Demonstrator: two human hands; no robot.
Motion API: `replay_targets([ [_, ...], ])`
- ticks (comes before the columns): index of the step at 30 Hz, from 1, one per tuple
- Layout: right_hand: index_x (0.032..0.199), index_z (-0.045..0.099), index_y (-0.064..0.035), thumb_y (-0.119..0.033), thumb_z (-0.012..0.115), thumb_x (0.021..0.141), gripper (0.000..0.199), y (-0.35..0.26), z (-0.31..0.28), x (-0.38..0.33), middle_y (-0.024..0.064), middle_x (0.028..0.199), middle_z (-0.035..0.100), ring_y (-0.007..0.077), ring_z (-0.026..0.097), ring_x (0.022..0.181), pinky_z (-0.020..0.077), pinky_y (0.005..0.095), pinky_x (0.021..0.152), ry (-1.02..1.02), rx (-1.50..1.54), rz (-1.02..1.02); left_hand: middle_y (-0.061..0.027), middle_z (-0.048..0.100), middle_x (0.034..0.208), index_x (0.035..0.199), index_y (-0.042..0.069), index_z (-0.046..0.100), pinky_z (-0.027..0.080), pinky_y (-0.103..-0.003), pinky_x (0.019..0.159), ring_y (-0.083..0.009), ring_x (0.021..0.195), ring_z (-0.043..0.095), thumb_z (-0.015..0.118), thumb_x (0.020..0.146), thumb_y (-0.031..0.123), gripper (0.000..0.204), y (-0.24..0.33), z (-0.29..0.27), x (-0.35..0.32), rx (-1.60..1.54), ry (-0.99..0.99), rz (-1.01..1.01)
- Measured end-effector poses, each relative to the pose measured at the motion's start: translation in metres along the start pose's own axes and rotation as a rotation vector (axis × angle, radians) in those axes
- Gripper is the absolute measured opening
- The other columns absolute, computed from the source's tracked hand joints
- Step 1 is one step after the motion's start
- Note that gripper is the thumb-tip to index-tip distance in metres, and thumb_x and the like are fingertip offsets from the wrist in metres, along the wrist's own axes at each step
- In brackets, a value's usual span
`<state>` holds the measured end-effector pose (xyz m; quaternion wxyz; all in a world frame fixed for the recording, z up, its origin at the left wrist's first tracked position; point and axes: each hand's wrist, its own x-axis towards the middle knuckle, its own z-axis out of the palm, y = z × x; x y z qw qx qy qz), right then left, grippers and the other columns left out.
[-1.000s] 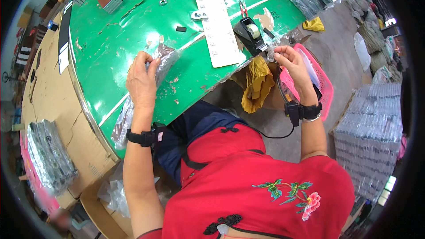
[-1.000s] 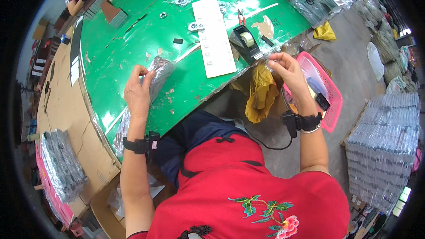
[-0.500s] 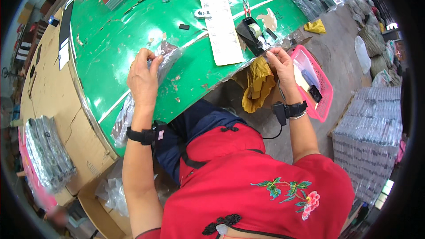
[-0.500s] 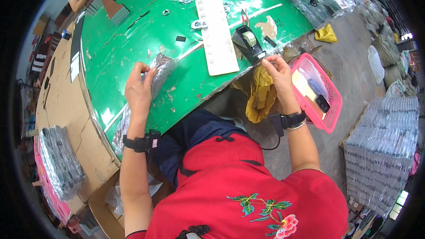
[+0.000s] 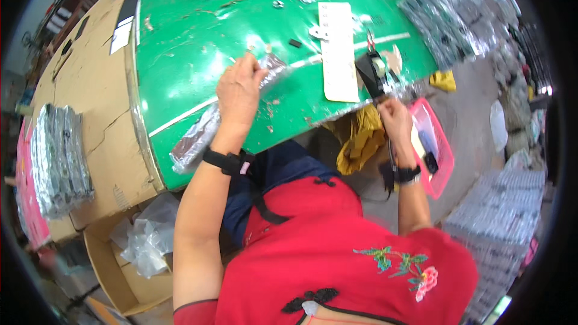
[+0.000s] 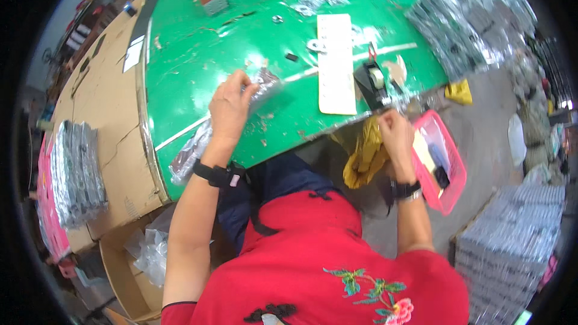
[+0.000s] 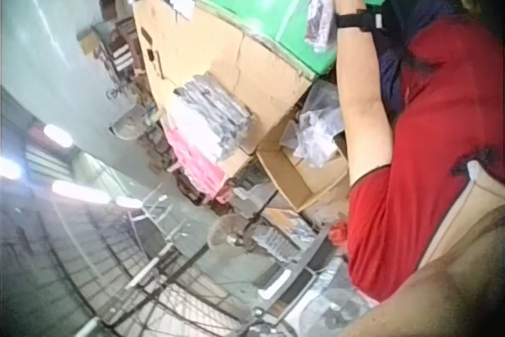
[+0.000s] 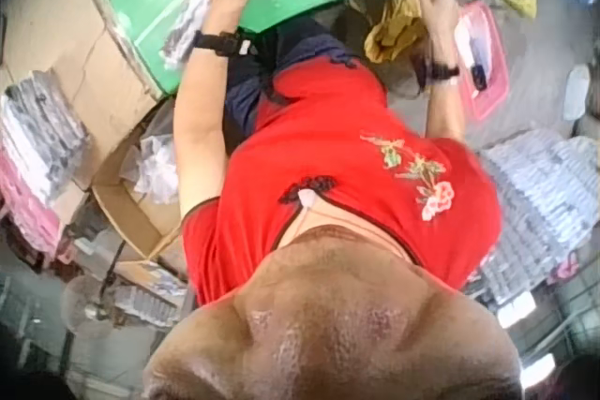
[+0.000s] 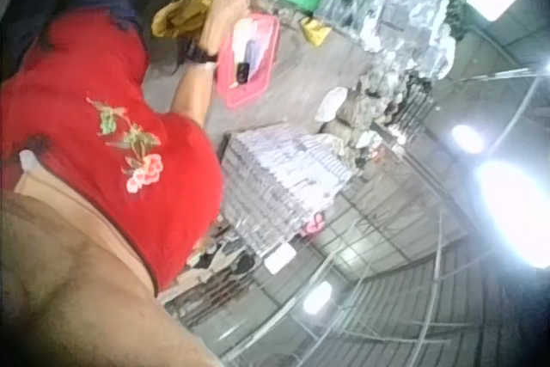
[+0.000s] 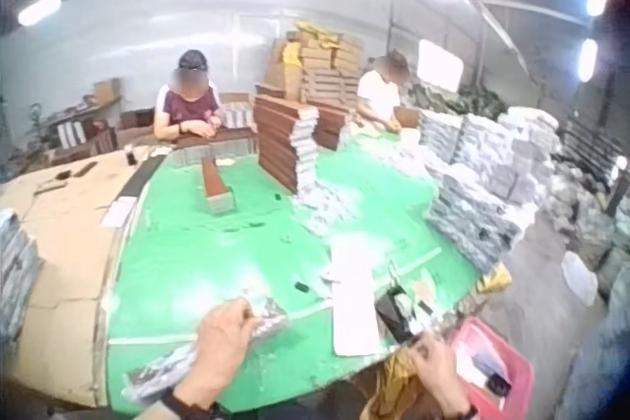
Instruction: Packaging wooden furniture components into plastic bags and sealing them with tape.
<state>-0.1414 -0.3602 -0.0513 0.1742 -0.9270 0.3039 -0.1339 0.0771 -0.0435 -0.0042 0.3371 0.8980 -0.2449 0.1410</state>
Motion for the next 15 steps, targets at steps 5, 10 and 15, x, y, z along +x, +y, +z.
replay_targets([
  [5,0.093,0.064,-0.0008,-0.016,0.071,0.095,0.017,-0.124,0.007,-0.006,-0.0021,0.083,0.06,0.0048,0.053,0.076,0.0433,0.0228,0.067,-0.35,0.874,-0.235,-0.0091,0.065,0.088,0.092,0.008,0.056,0.048,-0.046,0.075,-0.0336,0.084,0.063,0.071,0.09,0.023,0.022,0.001,0.0,-0.005,0.022,0.007,0.052],
  [10,0.093,0.066,-0.0036,-0.017,0.071,0.094,0.014,-0.211,0.053,0.023,-0.003,0.069,0.056,0.0035,0.049,0.066,0.0382,0.0248,0.058,-0.253,1.011,-0.269,-0.0092,0.065,0.088,0.092,0.008,0.056,0.048,-0.046,0.074,-0.033,0.084,0.063,0.071,0.091,0.023,0.021,0.006,0.002,-0.009,0.082,0.016,0.053],
  [15,0.09,0.069,-0.0064,-0.017,0.072,0.091,0.011,-0.235,0.065,0.029,-0.0008,0.061,0.055,0.0077,0.048,0.059,0.0366,0.0284,0.055,-0.178,0.878,-0.22,-0.0103,0.065,0.088,0.092,0.007,0.056,0.049,-0.046,0.074,-0.0329,0.083,0.064,0.068,0.093,0.021,0.019,0.007,0.004,-0.009,0.117,0.035,0.066],
])
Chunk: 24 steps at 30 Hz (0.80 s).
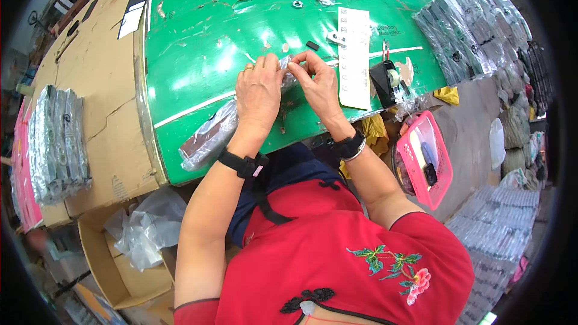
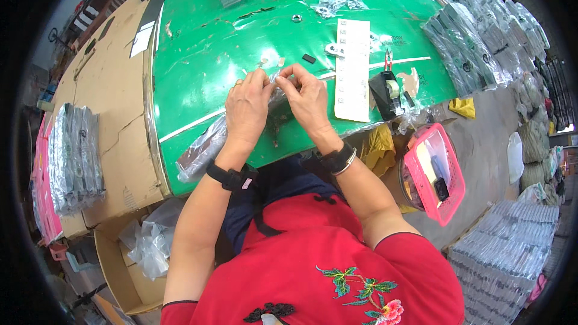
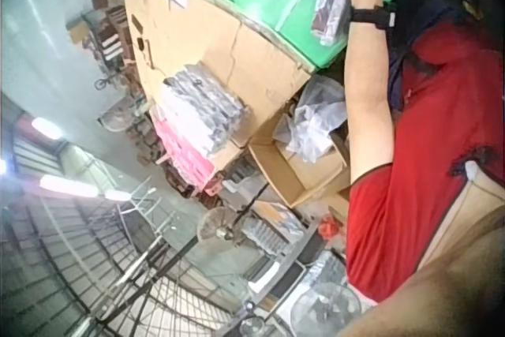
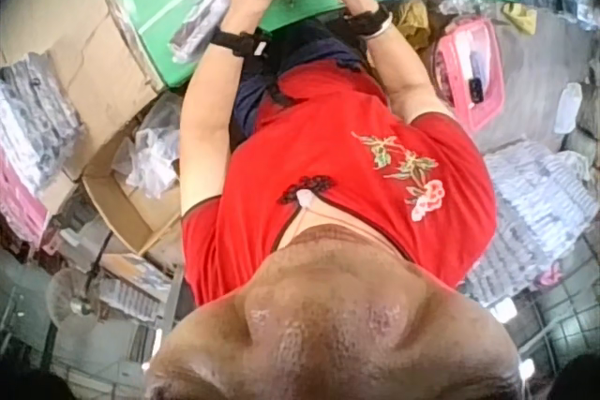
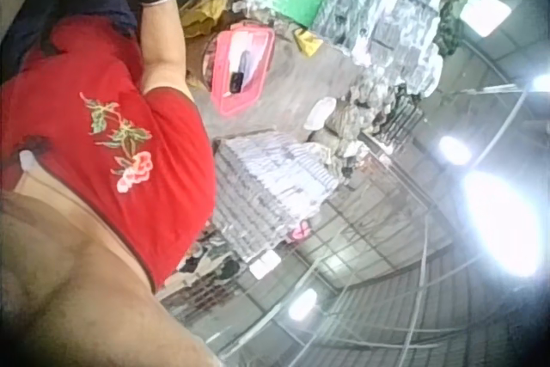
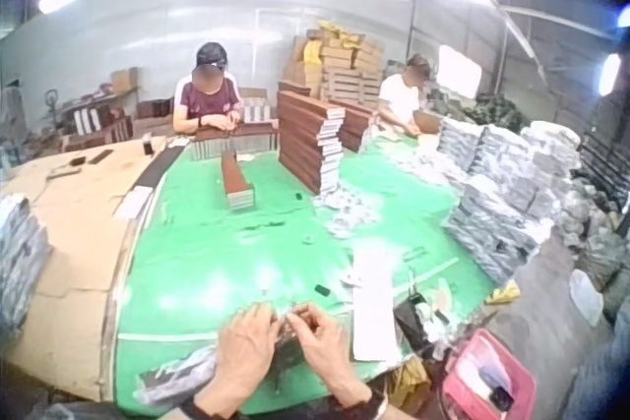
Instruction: Packaging wooden furniture components into plastic bags and sealing them with tape.
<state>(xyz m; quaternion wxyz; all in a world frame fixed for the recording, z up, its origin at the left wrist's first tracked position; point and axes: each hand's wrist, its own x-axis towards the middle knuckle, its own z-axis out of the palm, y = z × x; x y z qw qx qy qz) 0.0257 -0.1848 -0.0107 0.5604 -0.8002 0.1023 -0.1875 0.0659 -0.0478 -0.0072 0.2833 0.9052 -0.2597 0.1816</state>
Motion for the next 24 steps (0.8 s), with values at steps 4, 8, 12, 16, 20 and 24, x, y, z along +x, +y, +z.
replay_targets([
  [4,0.086,0.07,-0.01,-0.021,0.074,0.089,0.012,0.009,0.014,0.0,0.0019,0.061,0.059,0.0176,0.053,0.058,0.037,0.0353,0.064,0.111,-0.183,-0.077,-0.0117,0.065,0.09,0.094,0.006,0.055,0.049,-0.046,0.075,-0.0334,0.084,0.064,0.065,0.095,0.019,0.016,-0.001,-0.001,-0.001,0.038,-0.021,0.0],
  [8,0.083,0.069,-0.0116,-0.025,0.074,0.088,0.015,0.013,0.017,0.003,0.0009,0.06,0.058,0.0201,0.055,0.06,0.0351,0.0377,0.068,0.143,-0.197,-0.049,-0.0128,0.065,0.091,0.096,0.006,0.054,0.049,-0.046,0.076,-0.0339,0.086,0.063,0.063,0.095,0.016,0.013,-0.001,0.001,0.0,0.03,-0.018,-0.005],
  [12,0.084,0.07,-0.0123,-0.024,0.075,0.087,0.013,0.011,0.017,0.002,0.0002,0.058,0.055,0.0181,0.053,0.058,0.034,0.0367,0.067,0.153,-0.303,-0.114,-0.0127,0.065,0.092,0.099,0.006,0.054,0.049,-0.046,0.078,-0.0336,0.088,0.063,0.061,0.096,0.015,0.012,-0.003,0.002,-0.001,0.035,-0.054,-0.03],
  [16,0.094,0.069,-0.0118,-0.024,0.076,0.086,0.016,0.008,0.016,0.002,-0.0014,0.056,0.052,0.0178,0.05,0.053,0.0333,0.0359,0.067,0.161,-0.305,-0.033,-0.0123,0.065,0.094,0.106,0.007,0.056,0.048,-0.045,0.079,-0.0327,0.09,0.063,0.06,0.097,0.014,0.012,-0.001,-0.001,0.0,-0.033,-0.061,-0.025],
  [20,0.098,0.067,-0.0108,-0.026,0.077,0.087,0.022,0.01,0.017,0.0,-0.0024,0.054,0.049,0.0179,0.047,0.05,0.0331,0.0357,0.066,0.177,-0.317,-0.083,-0.0121,0.065,0.096,0.112,0.009,0.058,0.049,-0.045,0.08,-0.0323,0.091,0.063,0.059,0.097,0.013,0.015,0.001,-0.006,0.0,0.03,-0.064,-0.014],
  [24,0.098,0.067,-0.0112,-0.031,0.077,0.089,0.023,0.022,0.019,-0.001,-0.0025,0.056,0.049,0.0177,0.048,0.053,0.0331,0.0357,0.066,0.214,-0.345,-0.141,-0.0117,0.064,0.096,0.116,0.013,0.059,0.049,-0.045,0.079,-0.0323,0.091,0.063,0.06,0.097,0.013,0.019,0.0,-0.004,0.0,0.058,-0.068,0.004],
])
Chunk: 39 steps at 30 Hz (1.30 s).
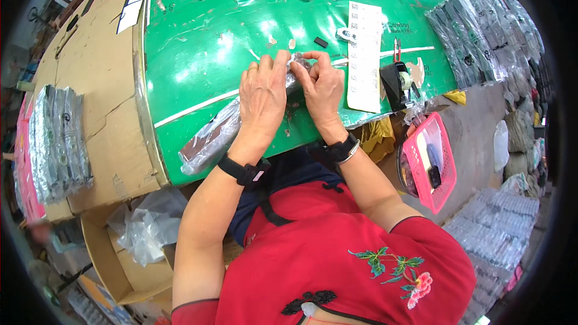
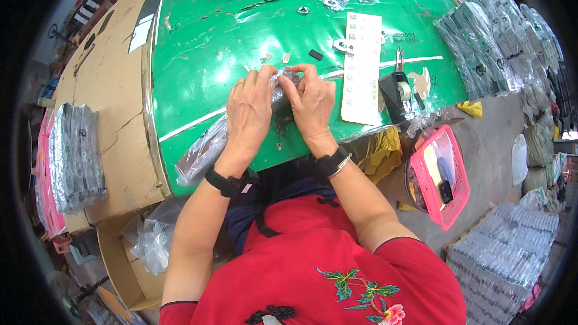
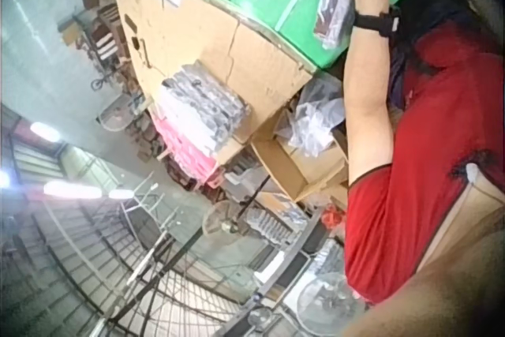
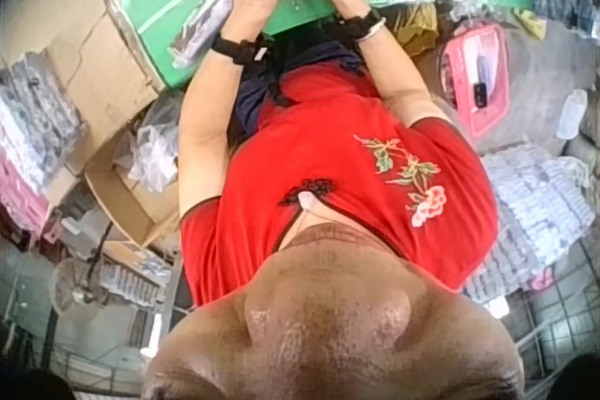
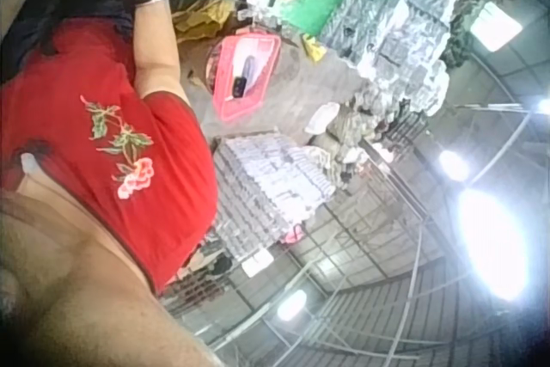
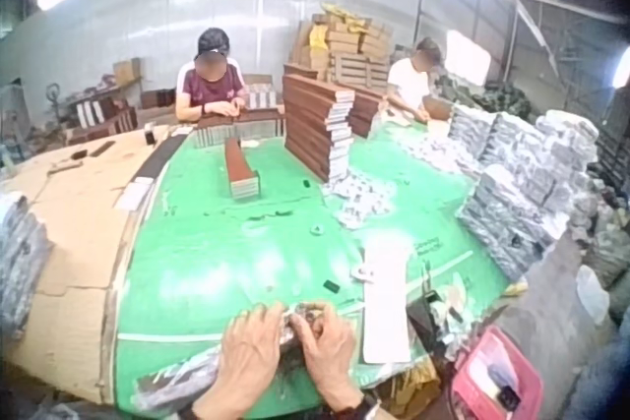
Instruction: Packaging wooden furniture components into plastic bags and sealing them with tape.
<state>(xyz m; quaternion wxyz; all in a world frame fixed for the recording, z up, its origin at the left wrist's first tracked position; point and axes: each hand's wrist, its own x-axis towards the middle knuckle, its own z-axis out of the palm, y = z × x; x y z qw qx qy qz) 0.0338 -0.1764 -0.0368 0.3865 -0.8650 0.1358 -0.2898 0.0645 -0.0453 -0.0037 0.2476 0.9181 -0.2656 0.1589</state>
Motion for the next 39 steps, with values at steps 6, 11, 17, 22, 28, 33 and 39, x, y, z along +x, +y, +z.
replay_targets([
  [6,0.102,0.067,-0.0123,-0.031,0.075,0.092,0.023,0.004,0.005,-0.005,-0.0026,0.059,0.05,0.0173,0.049,0.056,0.0332,0.0358,0.067,0.074,-0.065,-0.114,-0.0096,0.059,0.09,0.11,0.013,0.061,0.049,-0.043,0.076,-0.0296,0.086,0.062,0.059,0.094,0.011,0.017,-0.002,0.002,-0.003,0.043,0.026,0.05],
  [11,0.111,0.067,-0.0118,-0.028,0.075,0.091,0.027,0.017,0.002,-0.007,-0.002,0.061,0.05,0.0177,0.05,0.058,0.0337,0.036,0.067,0.067,-0.071,-0.185,-0.0089,0.061,0.088,0.107,0.013,0.066,0.05,-0.042,0.076,-0.029,0.086,0.064,0.061,0.093,0.011,0.015,-0.001,0.002,-0.004,0.052,0.021,0.048],
  [17,0.134,0.06,-0.0119,-0.016,0.078,0.085,0.052,0.038,-0.015,0.003,0.0006,0.065,0.055,0.0195,0.053,0.062,0.0372,0.0367,0.071,-0.133,0.247,-0.272,-0.0085,0.066,0.09,0.109,0.015,0.069,0.051,-0.041,0.076,-0.0286,0.089,0.065,0.062,0.092,0.012,0.019,-0.002,0.007,-0.002,0.047,0.043,0.085],
  [22,0.141,0.056,-0.0118,-0.012,0.08,0.08,0.066,0.043,-0.011,0.004,0.0026,0.065,0.057,0.0208,0.055,0.062,0.0396,0.0372,0.068,-0.218,0.056,-0.288,-0.0097,0.067,0.09,0.117,0.015,0.071,0.053,-0.043,0.074,-0.0306,0.083,0.065,0.061,0.092,0.009,0.028,-0.014,0.005,-0.002,0.05,0.092,0.079],
  [28,0.15,0.05,-0.0051,-0.001,0.077,0.081,0.074,0.054,-0.037,0.003,0.0008,0.071,0.06,0.0111,0.054,0.067,0.0455,0.0272,0.069,-0.184,0.205,-0.301,-0.011,0.067,0.09,0.124,0.014,0.067,0.053,-0.046,0.078,-0.0322,0.088,0.067,0.062,0.095,0.022,0.03,-0.036,0.04,0.011,-0.157,0.182,0.128],
  [33,0.141,0.058,-0.0032,0.0,0.069,0.092,0.051,0.034,-0.048,-0.004,-0.0022,0.075,0.052,0.0092,0.049,0.071,0.0441,0.0252,0.072,-0.309,0.283,-0.154,-0.0106,0.068,0.111,0.138,0.016,0.058,0.047,-0.047,0.092,-0.0322,0.105,0.064,0.068,0.092,0.03,0.049,-0.065,-0.004,0.039,0.071,0.113,-0.101],
  [39,0.128,0.066,-0.0011,-0.003,0.067,0.094,0.034,0.043,-0.041,-0.02,-0.0015,0.077,0.053,0.009,0.049,0.073,0.0421,0.025,0.069,-0.408,0.333,-0.076,-0.013,0.054,0.144,0.159,0.021,0.034,0.037,-0.057,0.103,-0.0315,0.132,0.05,0.085,0.075,0.044,0.101,-0.096,-0.044,-0.019,0.11,-0.07,-0.101],
])
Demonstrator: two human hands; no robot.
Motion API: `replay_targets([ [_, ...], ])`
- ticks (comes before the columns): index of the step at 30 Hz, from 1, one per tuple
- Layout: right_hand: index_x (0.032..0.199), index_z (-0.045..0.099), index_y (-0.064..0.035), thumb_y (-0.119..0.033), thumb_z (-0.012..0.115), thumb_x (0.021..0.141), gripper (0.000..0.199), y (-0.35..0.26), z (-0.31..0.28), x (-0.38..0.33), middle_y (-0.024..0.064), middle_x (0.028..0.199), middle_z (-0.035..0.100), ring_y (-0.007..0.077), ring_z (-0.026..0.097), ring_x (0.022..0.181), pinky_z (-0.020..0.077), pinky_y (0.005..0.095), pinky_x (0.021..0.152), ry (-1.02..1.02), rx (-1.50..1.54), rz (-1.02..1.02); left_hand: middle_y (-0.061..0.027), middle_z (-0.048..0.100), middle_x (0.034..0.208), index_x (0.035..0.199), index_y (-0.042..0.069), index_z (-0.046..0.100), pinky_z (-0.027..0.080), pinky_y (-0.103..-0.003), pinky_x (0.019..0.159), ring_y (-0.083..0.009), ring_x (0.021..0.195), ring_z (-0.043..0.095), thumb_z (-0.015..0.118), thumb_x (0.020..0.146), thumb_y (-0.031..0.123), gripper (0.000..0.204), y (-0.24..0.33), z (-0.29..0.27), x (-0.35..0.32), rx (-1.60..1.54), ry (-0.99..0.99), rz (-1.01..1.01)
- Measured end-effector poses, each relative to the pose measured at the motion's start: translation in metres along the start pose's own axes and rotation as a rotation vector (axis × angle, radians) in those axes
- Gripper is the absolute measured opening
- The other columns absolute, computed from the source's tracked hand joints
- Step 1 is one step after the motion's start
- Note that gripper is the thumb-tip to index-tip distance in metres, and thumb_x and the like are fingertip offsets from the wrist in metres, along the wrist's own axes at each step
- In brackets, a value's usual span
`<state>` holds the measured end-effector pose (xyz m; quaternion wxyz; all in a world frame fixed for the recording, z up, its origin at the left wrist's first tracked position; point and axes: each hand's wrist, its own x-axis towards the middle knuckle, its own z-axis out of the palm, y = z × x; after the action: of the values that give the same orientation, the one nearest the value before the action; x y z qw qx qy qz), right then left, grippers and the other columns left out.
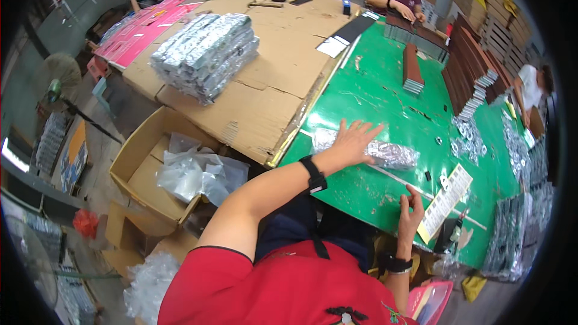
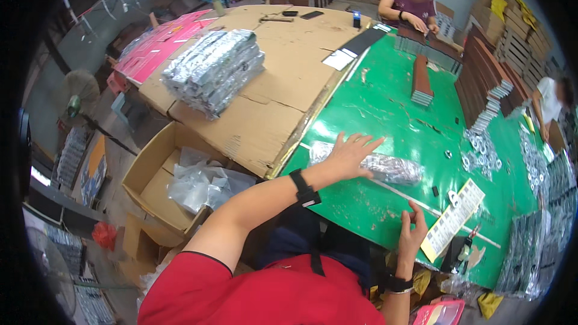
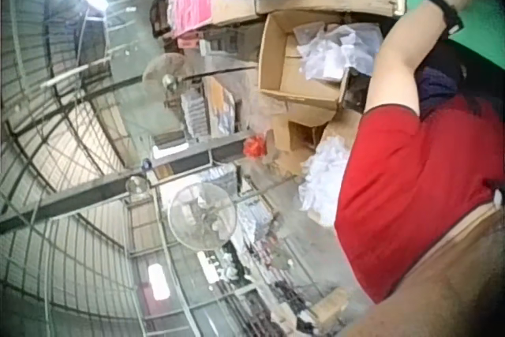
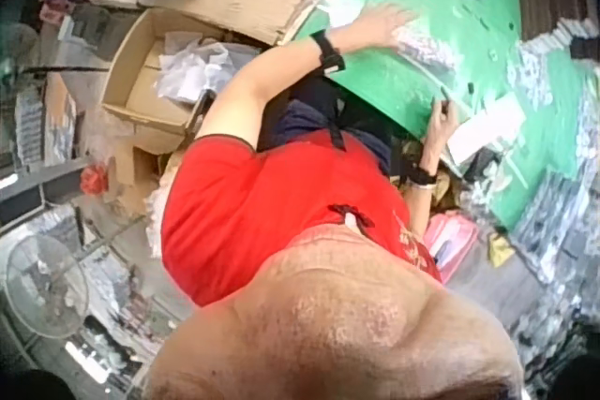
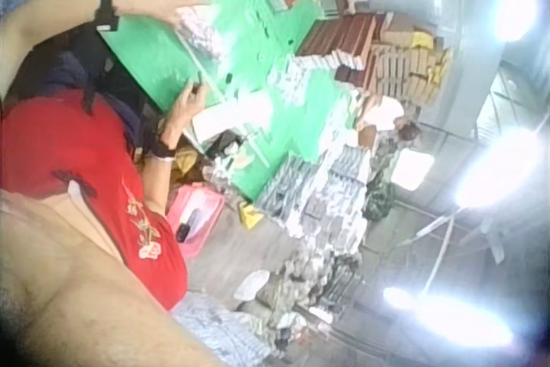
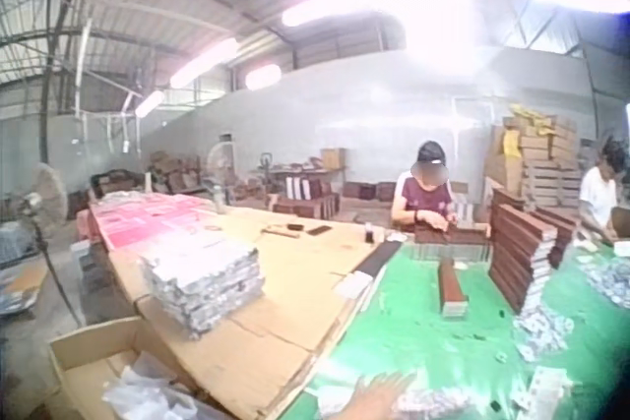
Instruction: Packaging wooden furniture components into plastic bags and sealing them with tape.
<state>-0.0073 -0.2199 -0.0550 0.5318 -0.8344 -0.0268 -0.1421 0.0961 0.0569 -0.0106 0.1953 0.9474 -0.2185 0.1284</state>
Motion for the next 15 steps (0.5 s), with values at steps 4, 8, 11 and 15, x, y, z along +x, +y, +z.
replay_targets([
  [4,0.123,0.069,-0.0004,-0.003,0.066,0.094,0.029,-0.008,0.016,-0.009,-0.0009,0.079,0.056,0.0089,0.05,0.074,0.0413,0.0247,0.068,-0.026,0.046,0.023,-0.0147,0.047,0.151,0.162,0.024,0.025,0.038,-0.058,0.102,-0.0352,0.135,0.047,0.091,0.065,0.045,0.119,-0.035,-0.02,-0.048,0.146,-0.147,-0.118],
  [8,0.117,0.07,-0.0007,-0.003,0.067,0.093,0.025,0.004,0.038,-0.014,0.0007,0.081,0.06,0.0101,0.055,0.075,0.0443,0.027,0.068,-0.036,0.04,-0.022,-0.0152,0.048,0.148,0.163,0.027,0.024,0.04,-0.056,0.1,-0.0364,0.133,0.047,0.093,0.063,0.042,0.122,-0.039,-0.031,-0.061,0.103,-0.282,-0.187],
  [11,0.109,0.072,-0.004,-0.004,0.069,0.09,0.02,-0.002,0.044,-0.016,0.0077,0.084,0.065,0.0195,0.061,0.075,0.0478,0.0322,0.071,-0.014,-0.193,-0.115,-0.0151,0.052,0.137,0.162,0.026,0.025,0.041,-0.054,0.097,-0.036,0.126,0.05,0.091,0.063,0.037,0.12,-0.04,-0.029,-0.074,0.094,-0.2,-0.197],
  [15,0.106,0.072,-0.0053,-0.006,0.069,0.089,0.017,-0.008,0.045,-0.019,0.0087,0.086,0.065,0.0245,0.062,0.079,0.0473,0.0356,0.075,-0.014,-0.296,-0.186,-0.0149,0.054,0.126,0.161,0.025,0.029,0.043,-0.052,0.093,-0.036,0.118,0.052,0.087,0.064,0.036,0.114,-0.04,-0.02,-0.081,0.117,-0.113,-0.22],
])
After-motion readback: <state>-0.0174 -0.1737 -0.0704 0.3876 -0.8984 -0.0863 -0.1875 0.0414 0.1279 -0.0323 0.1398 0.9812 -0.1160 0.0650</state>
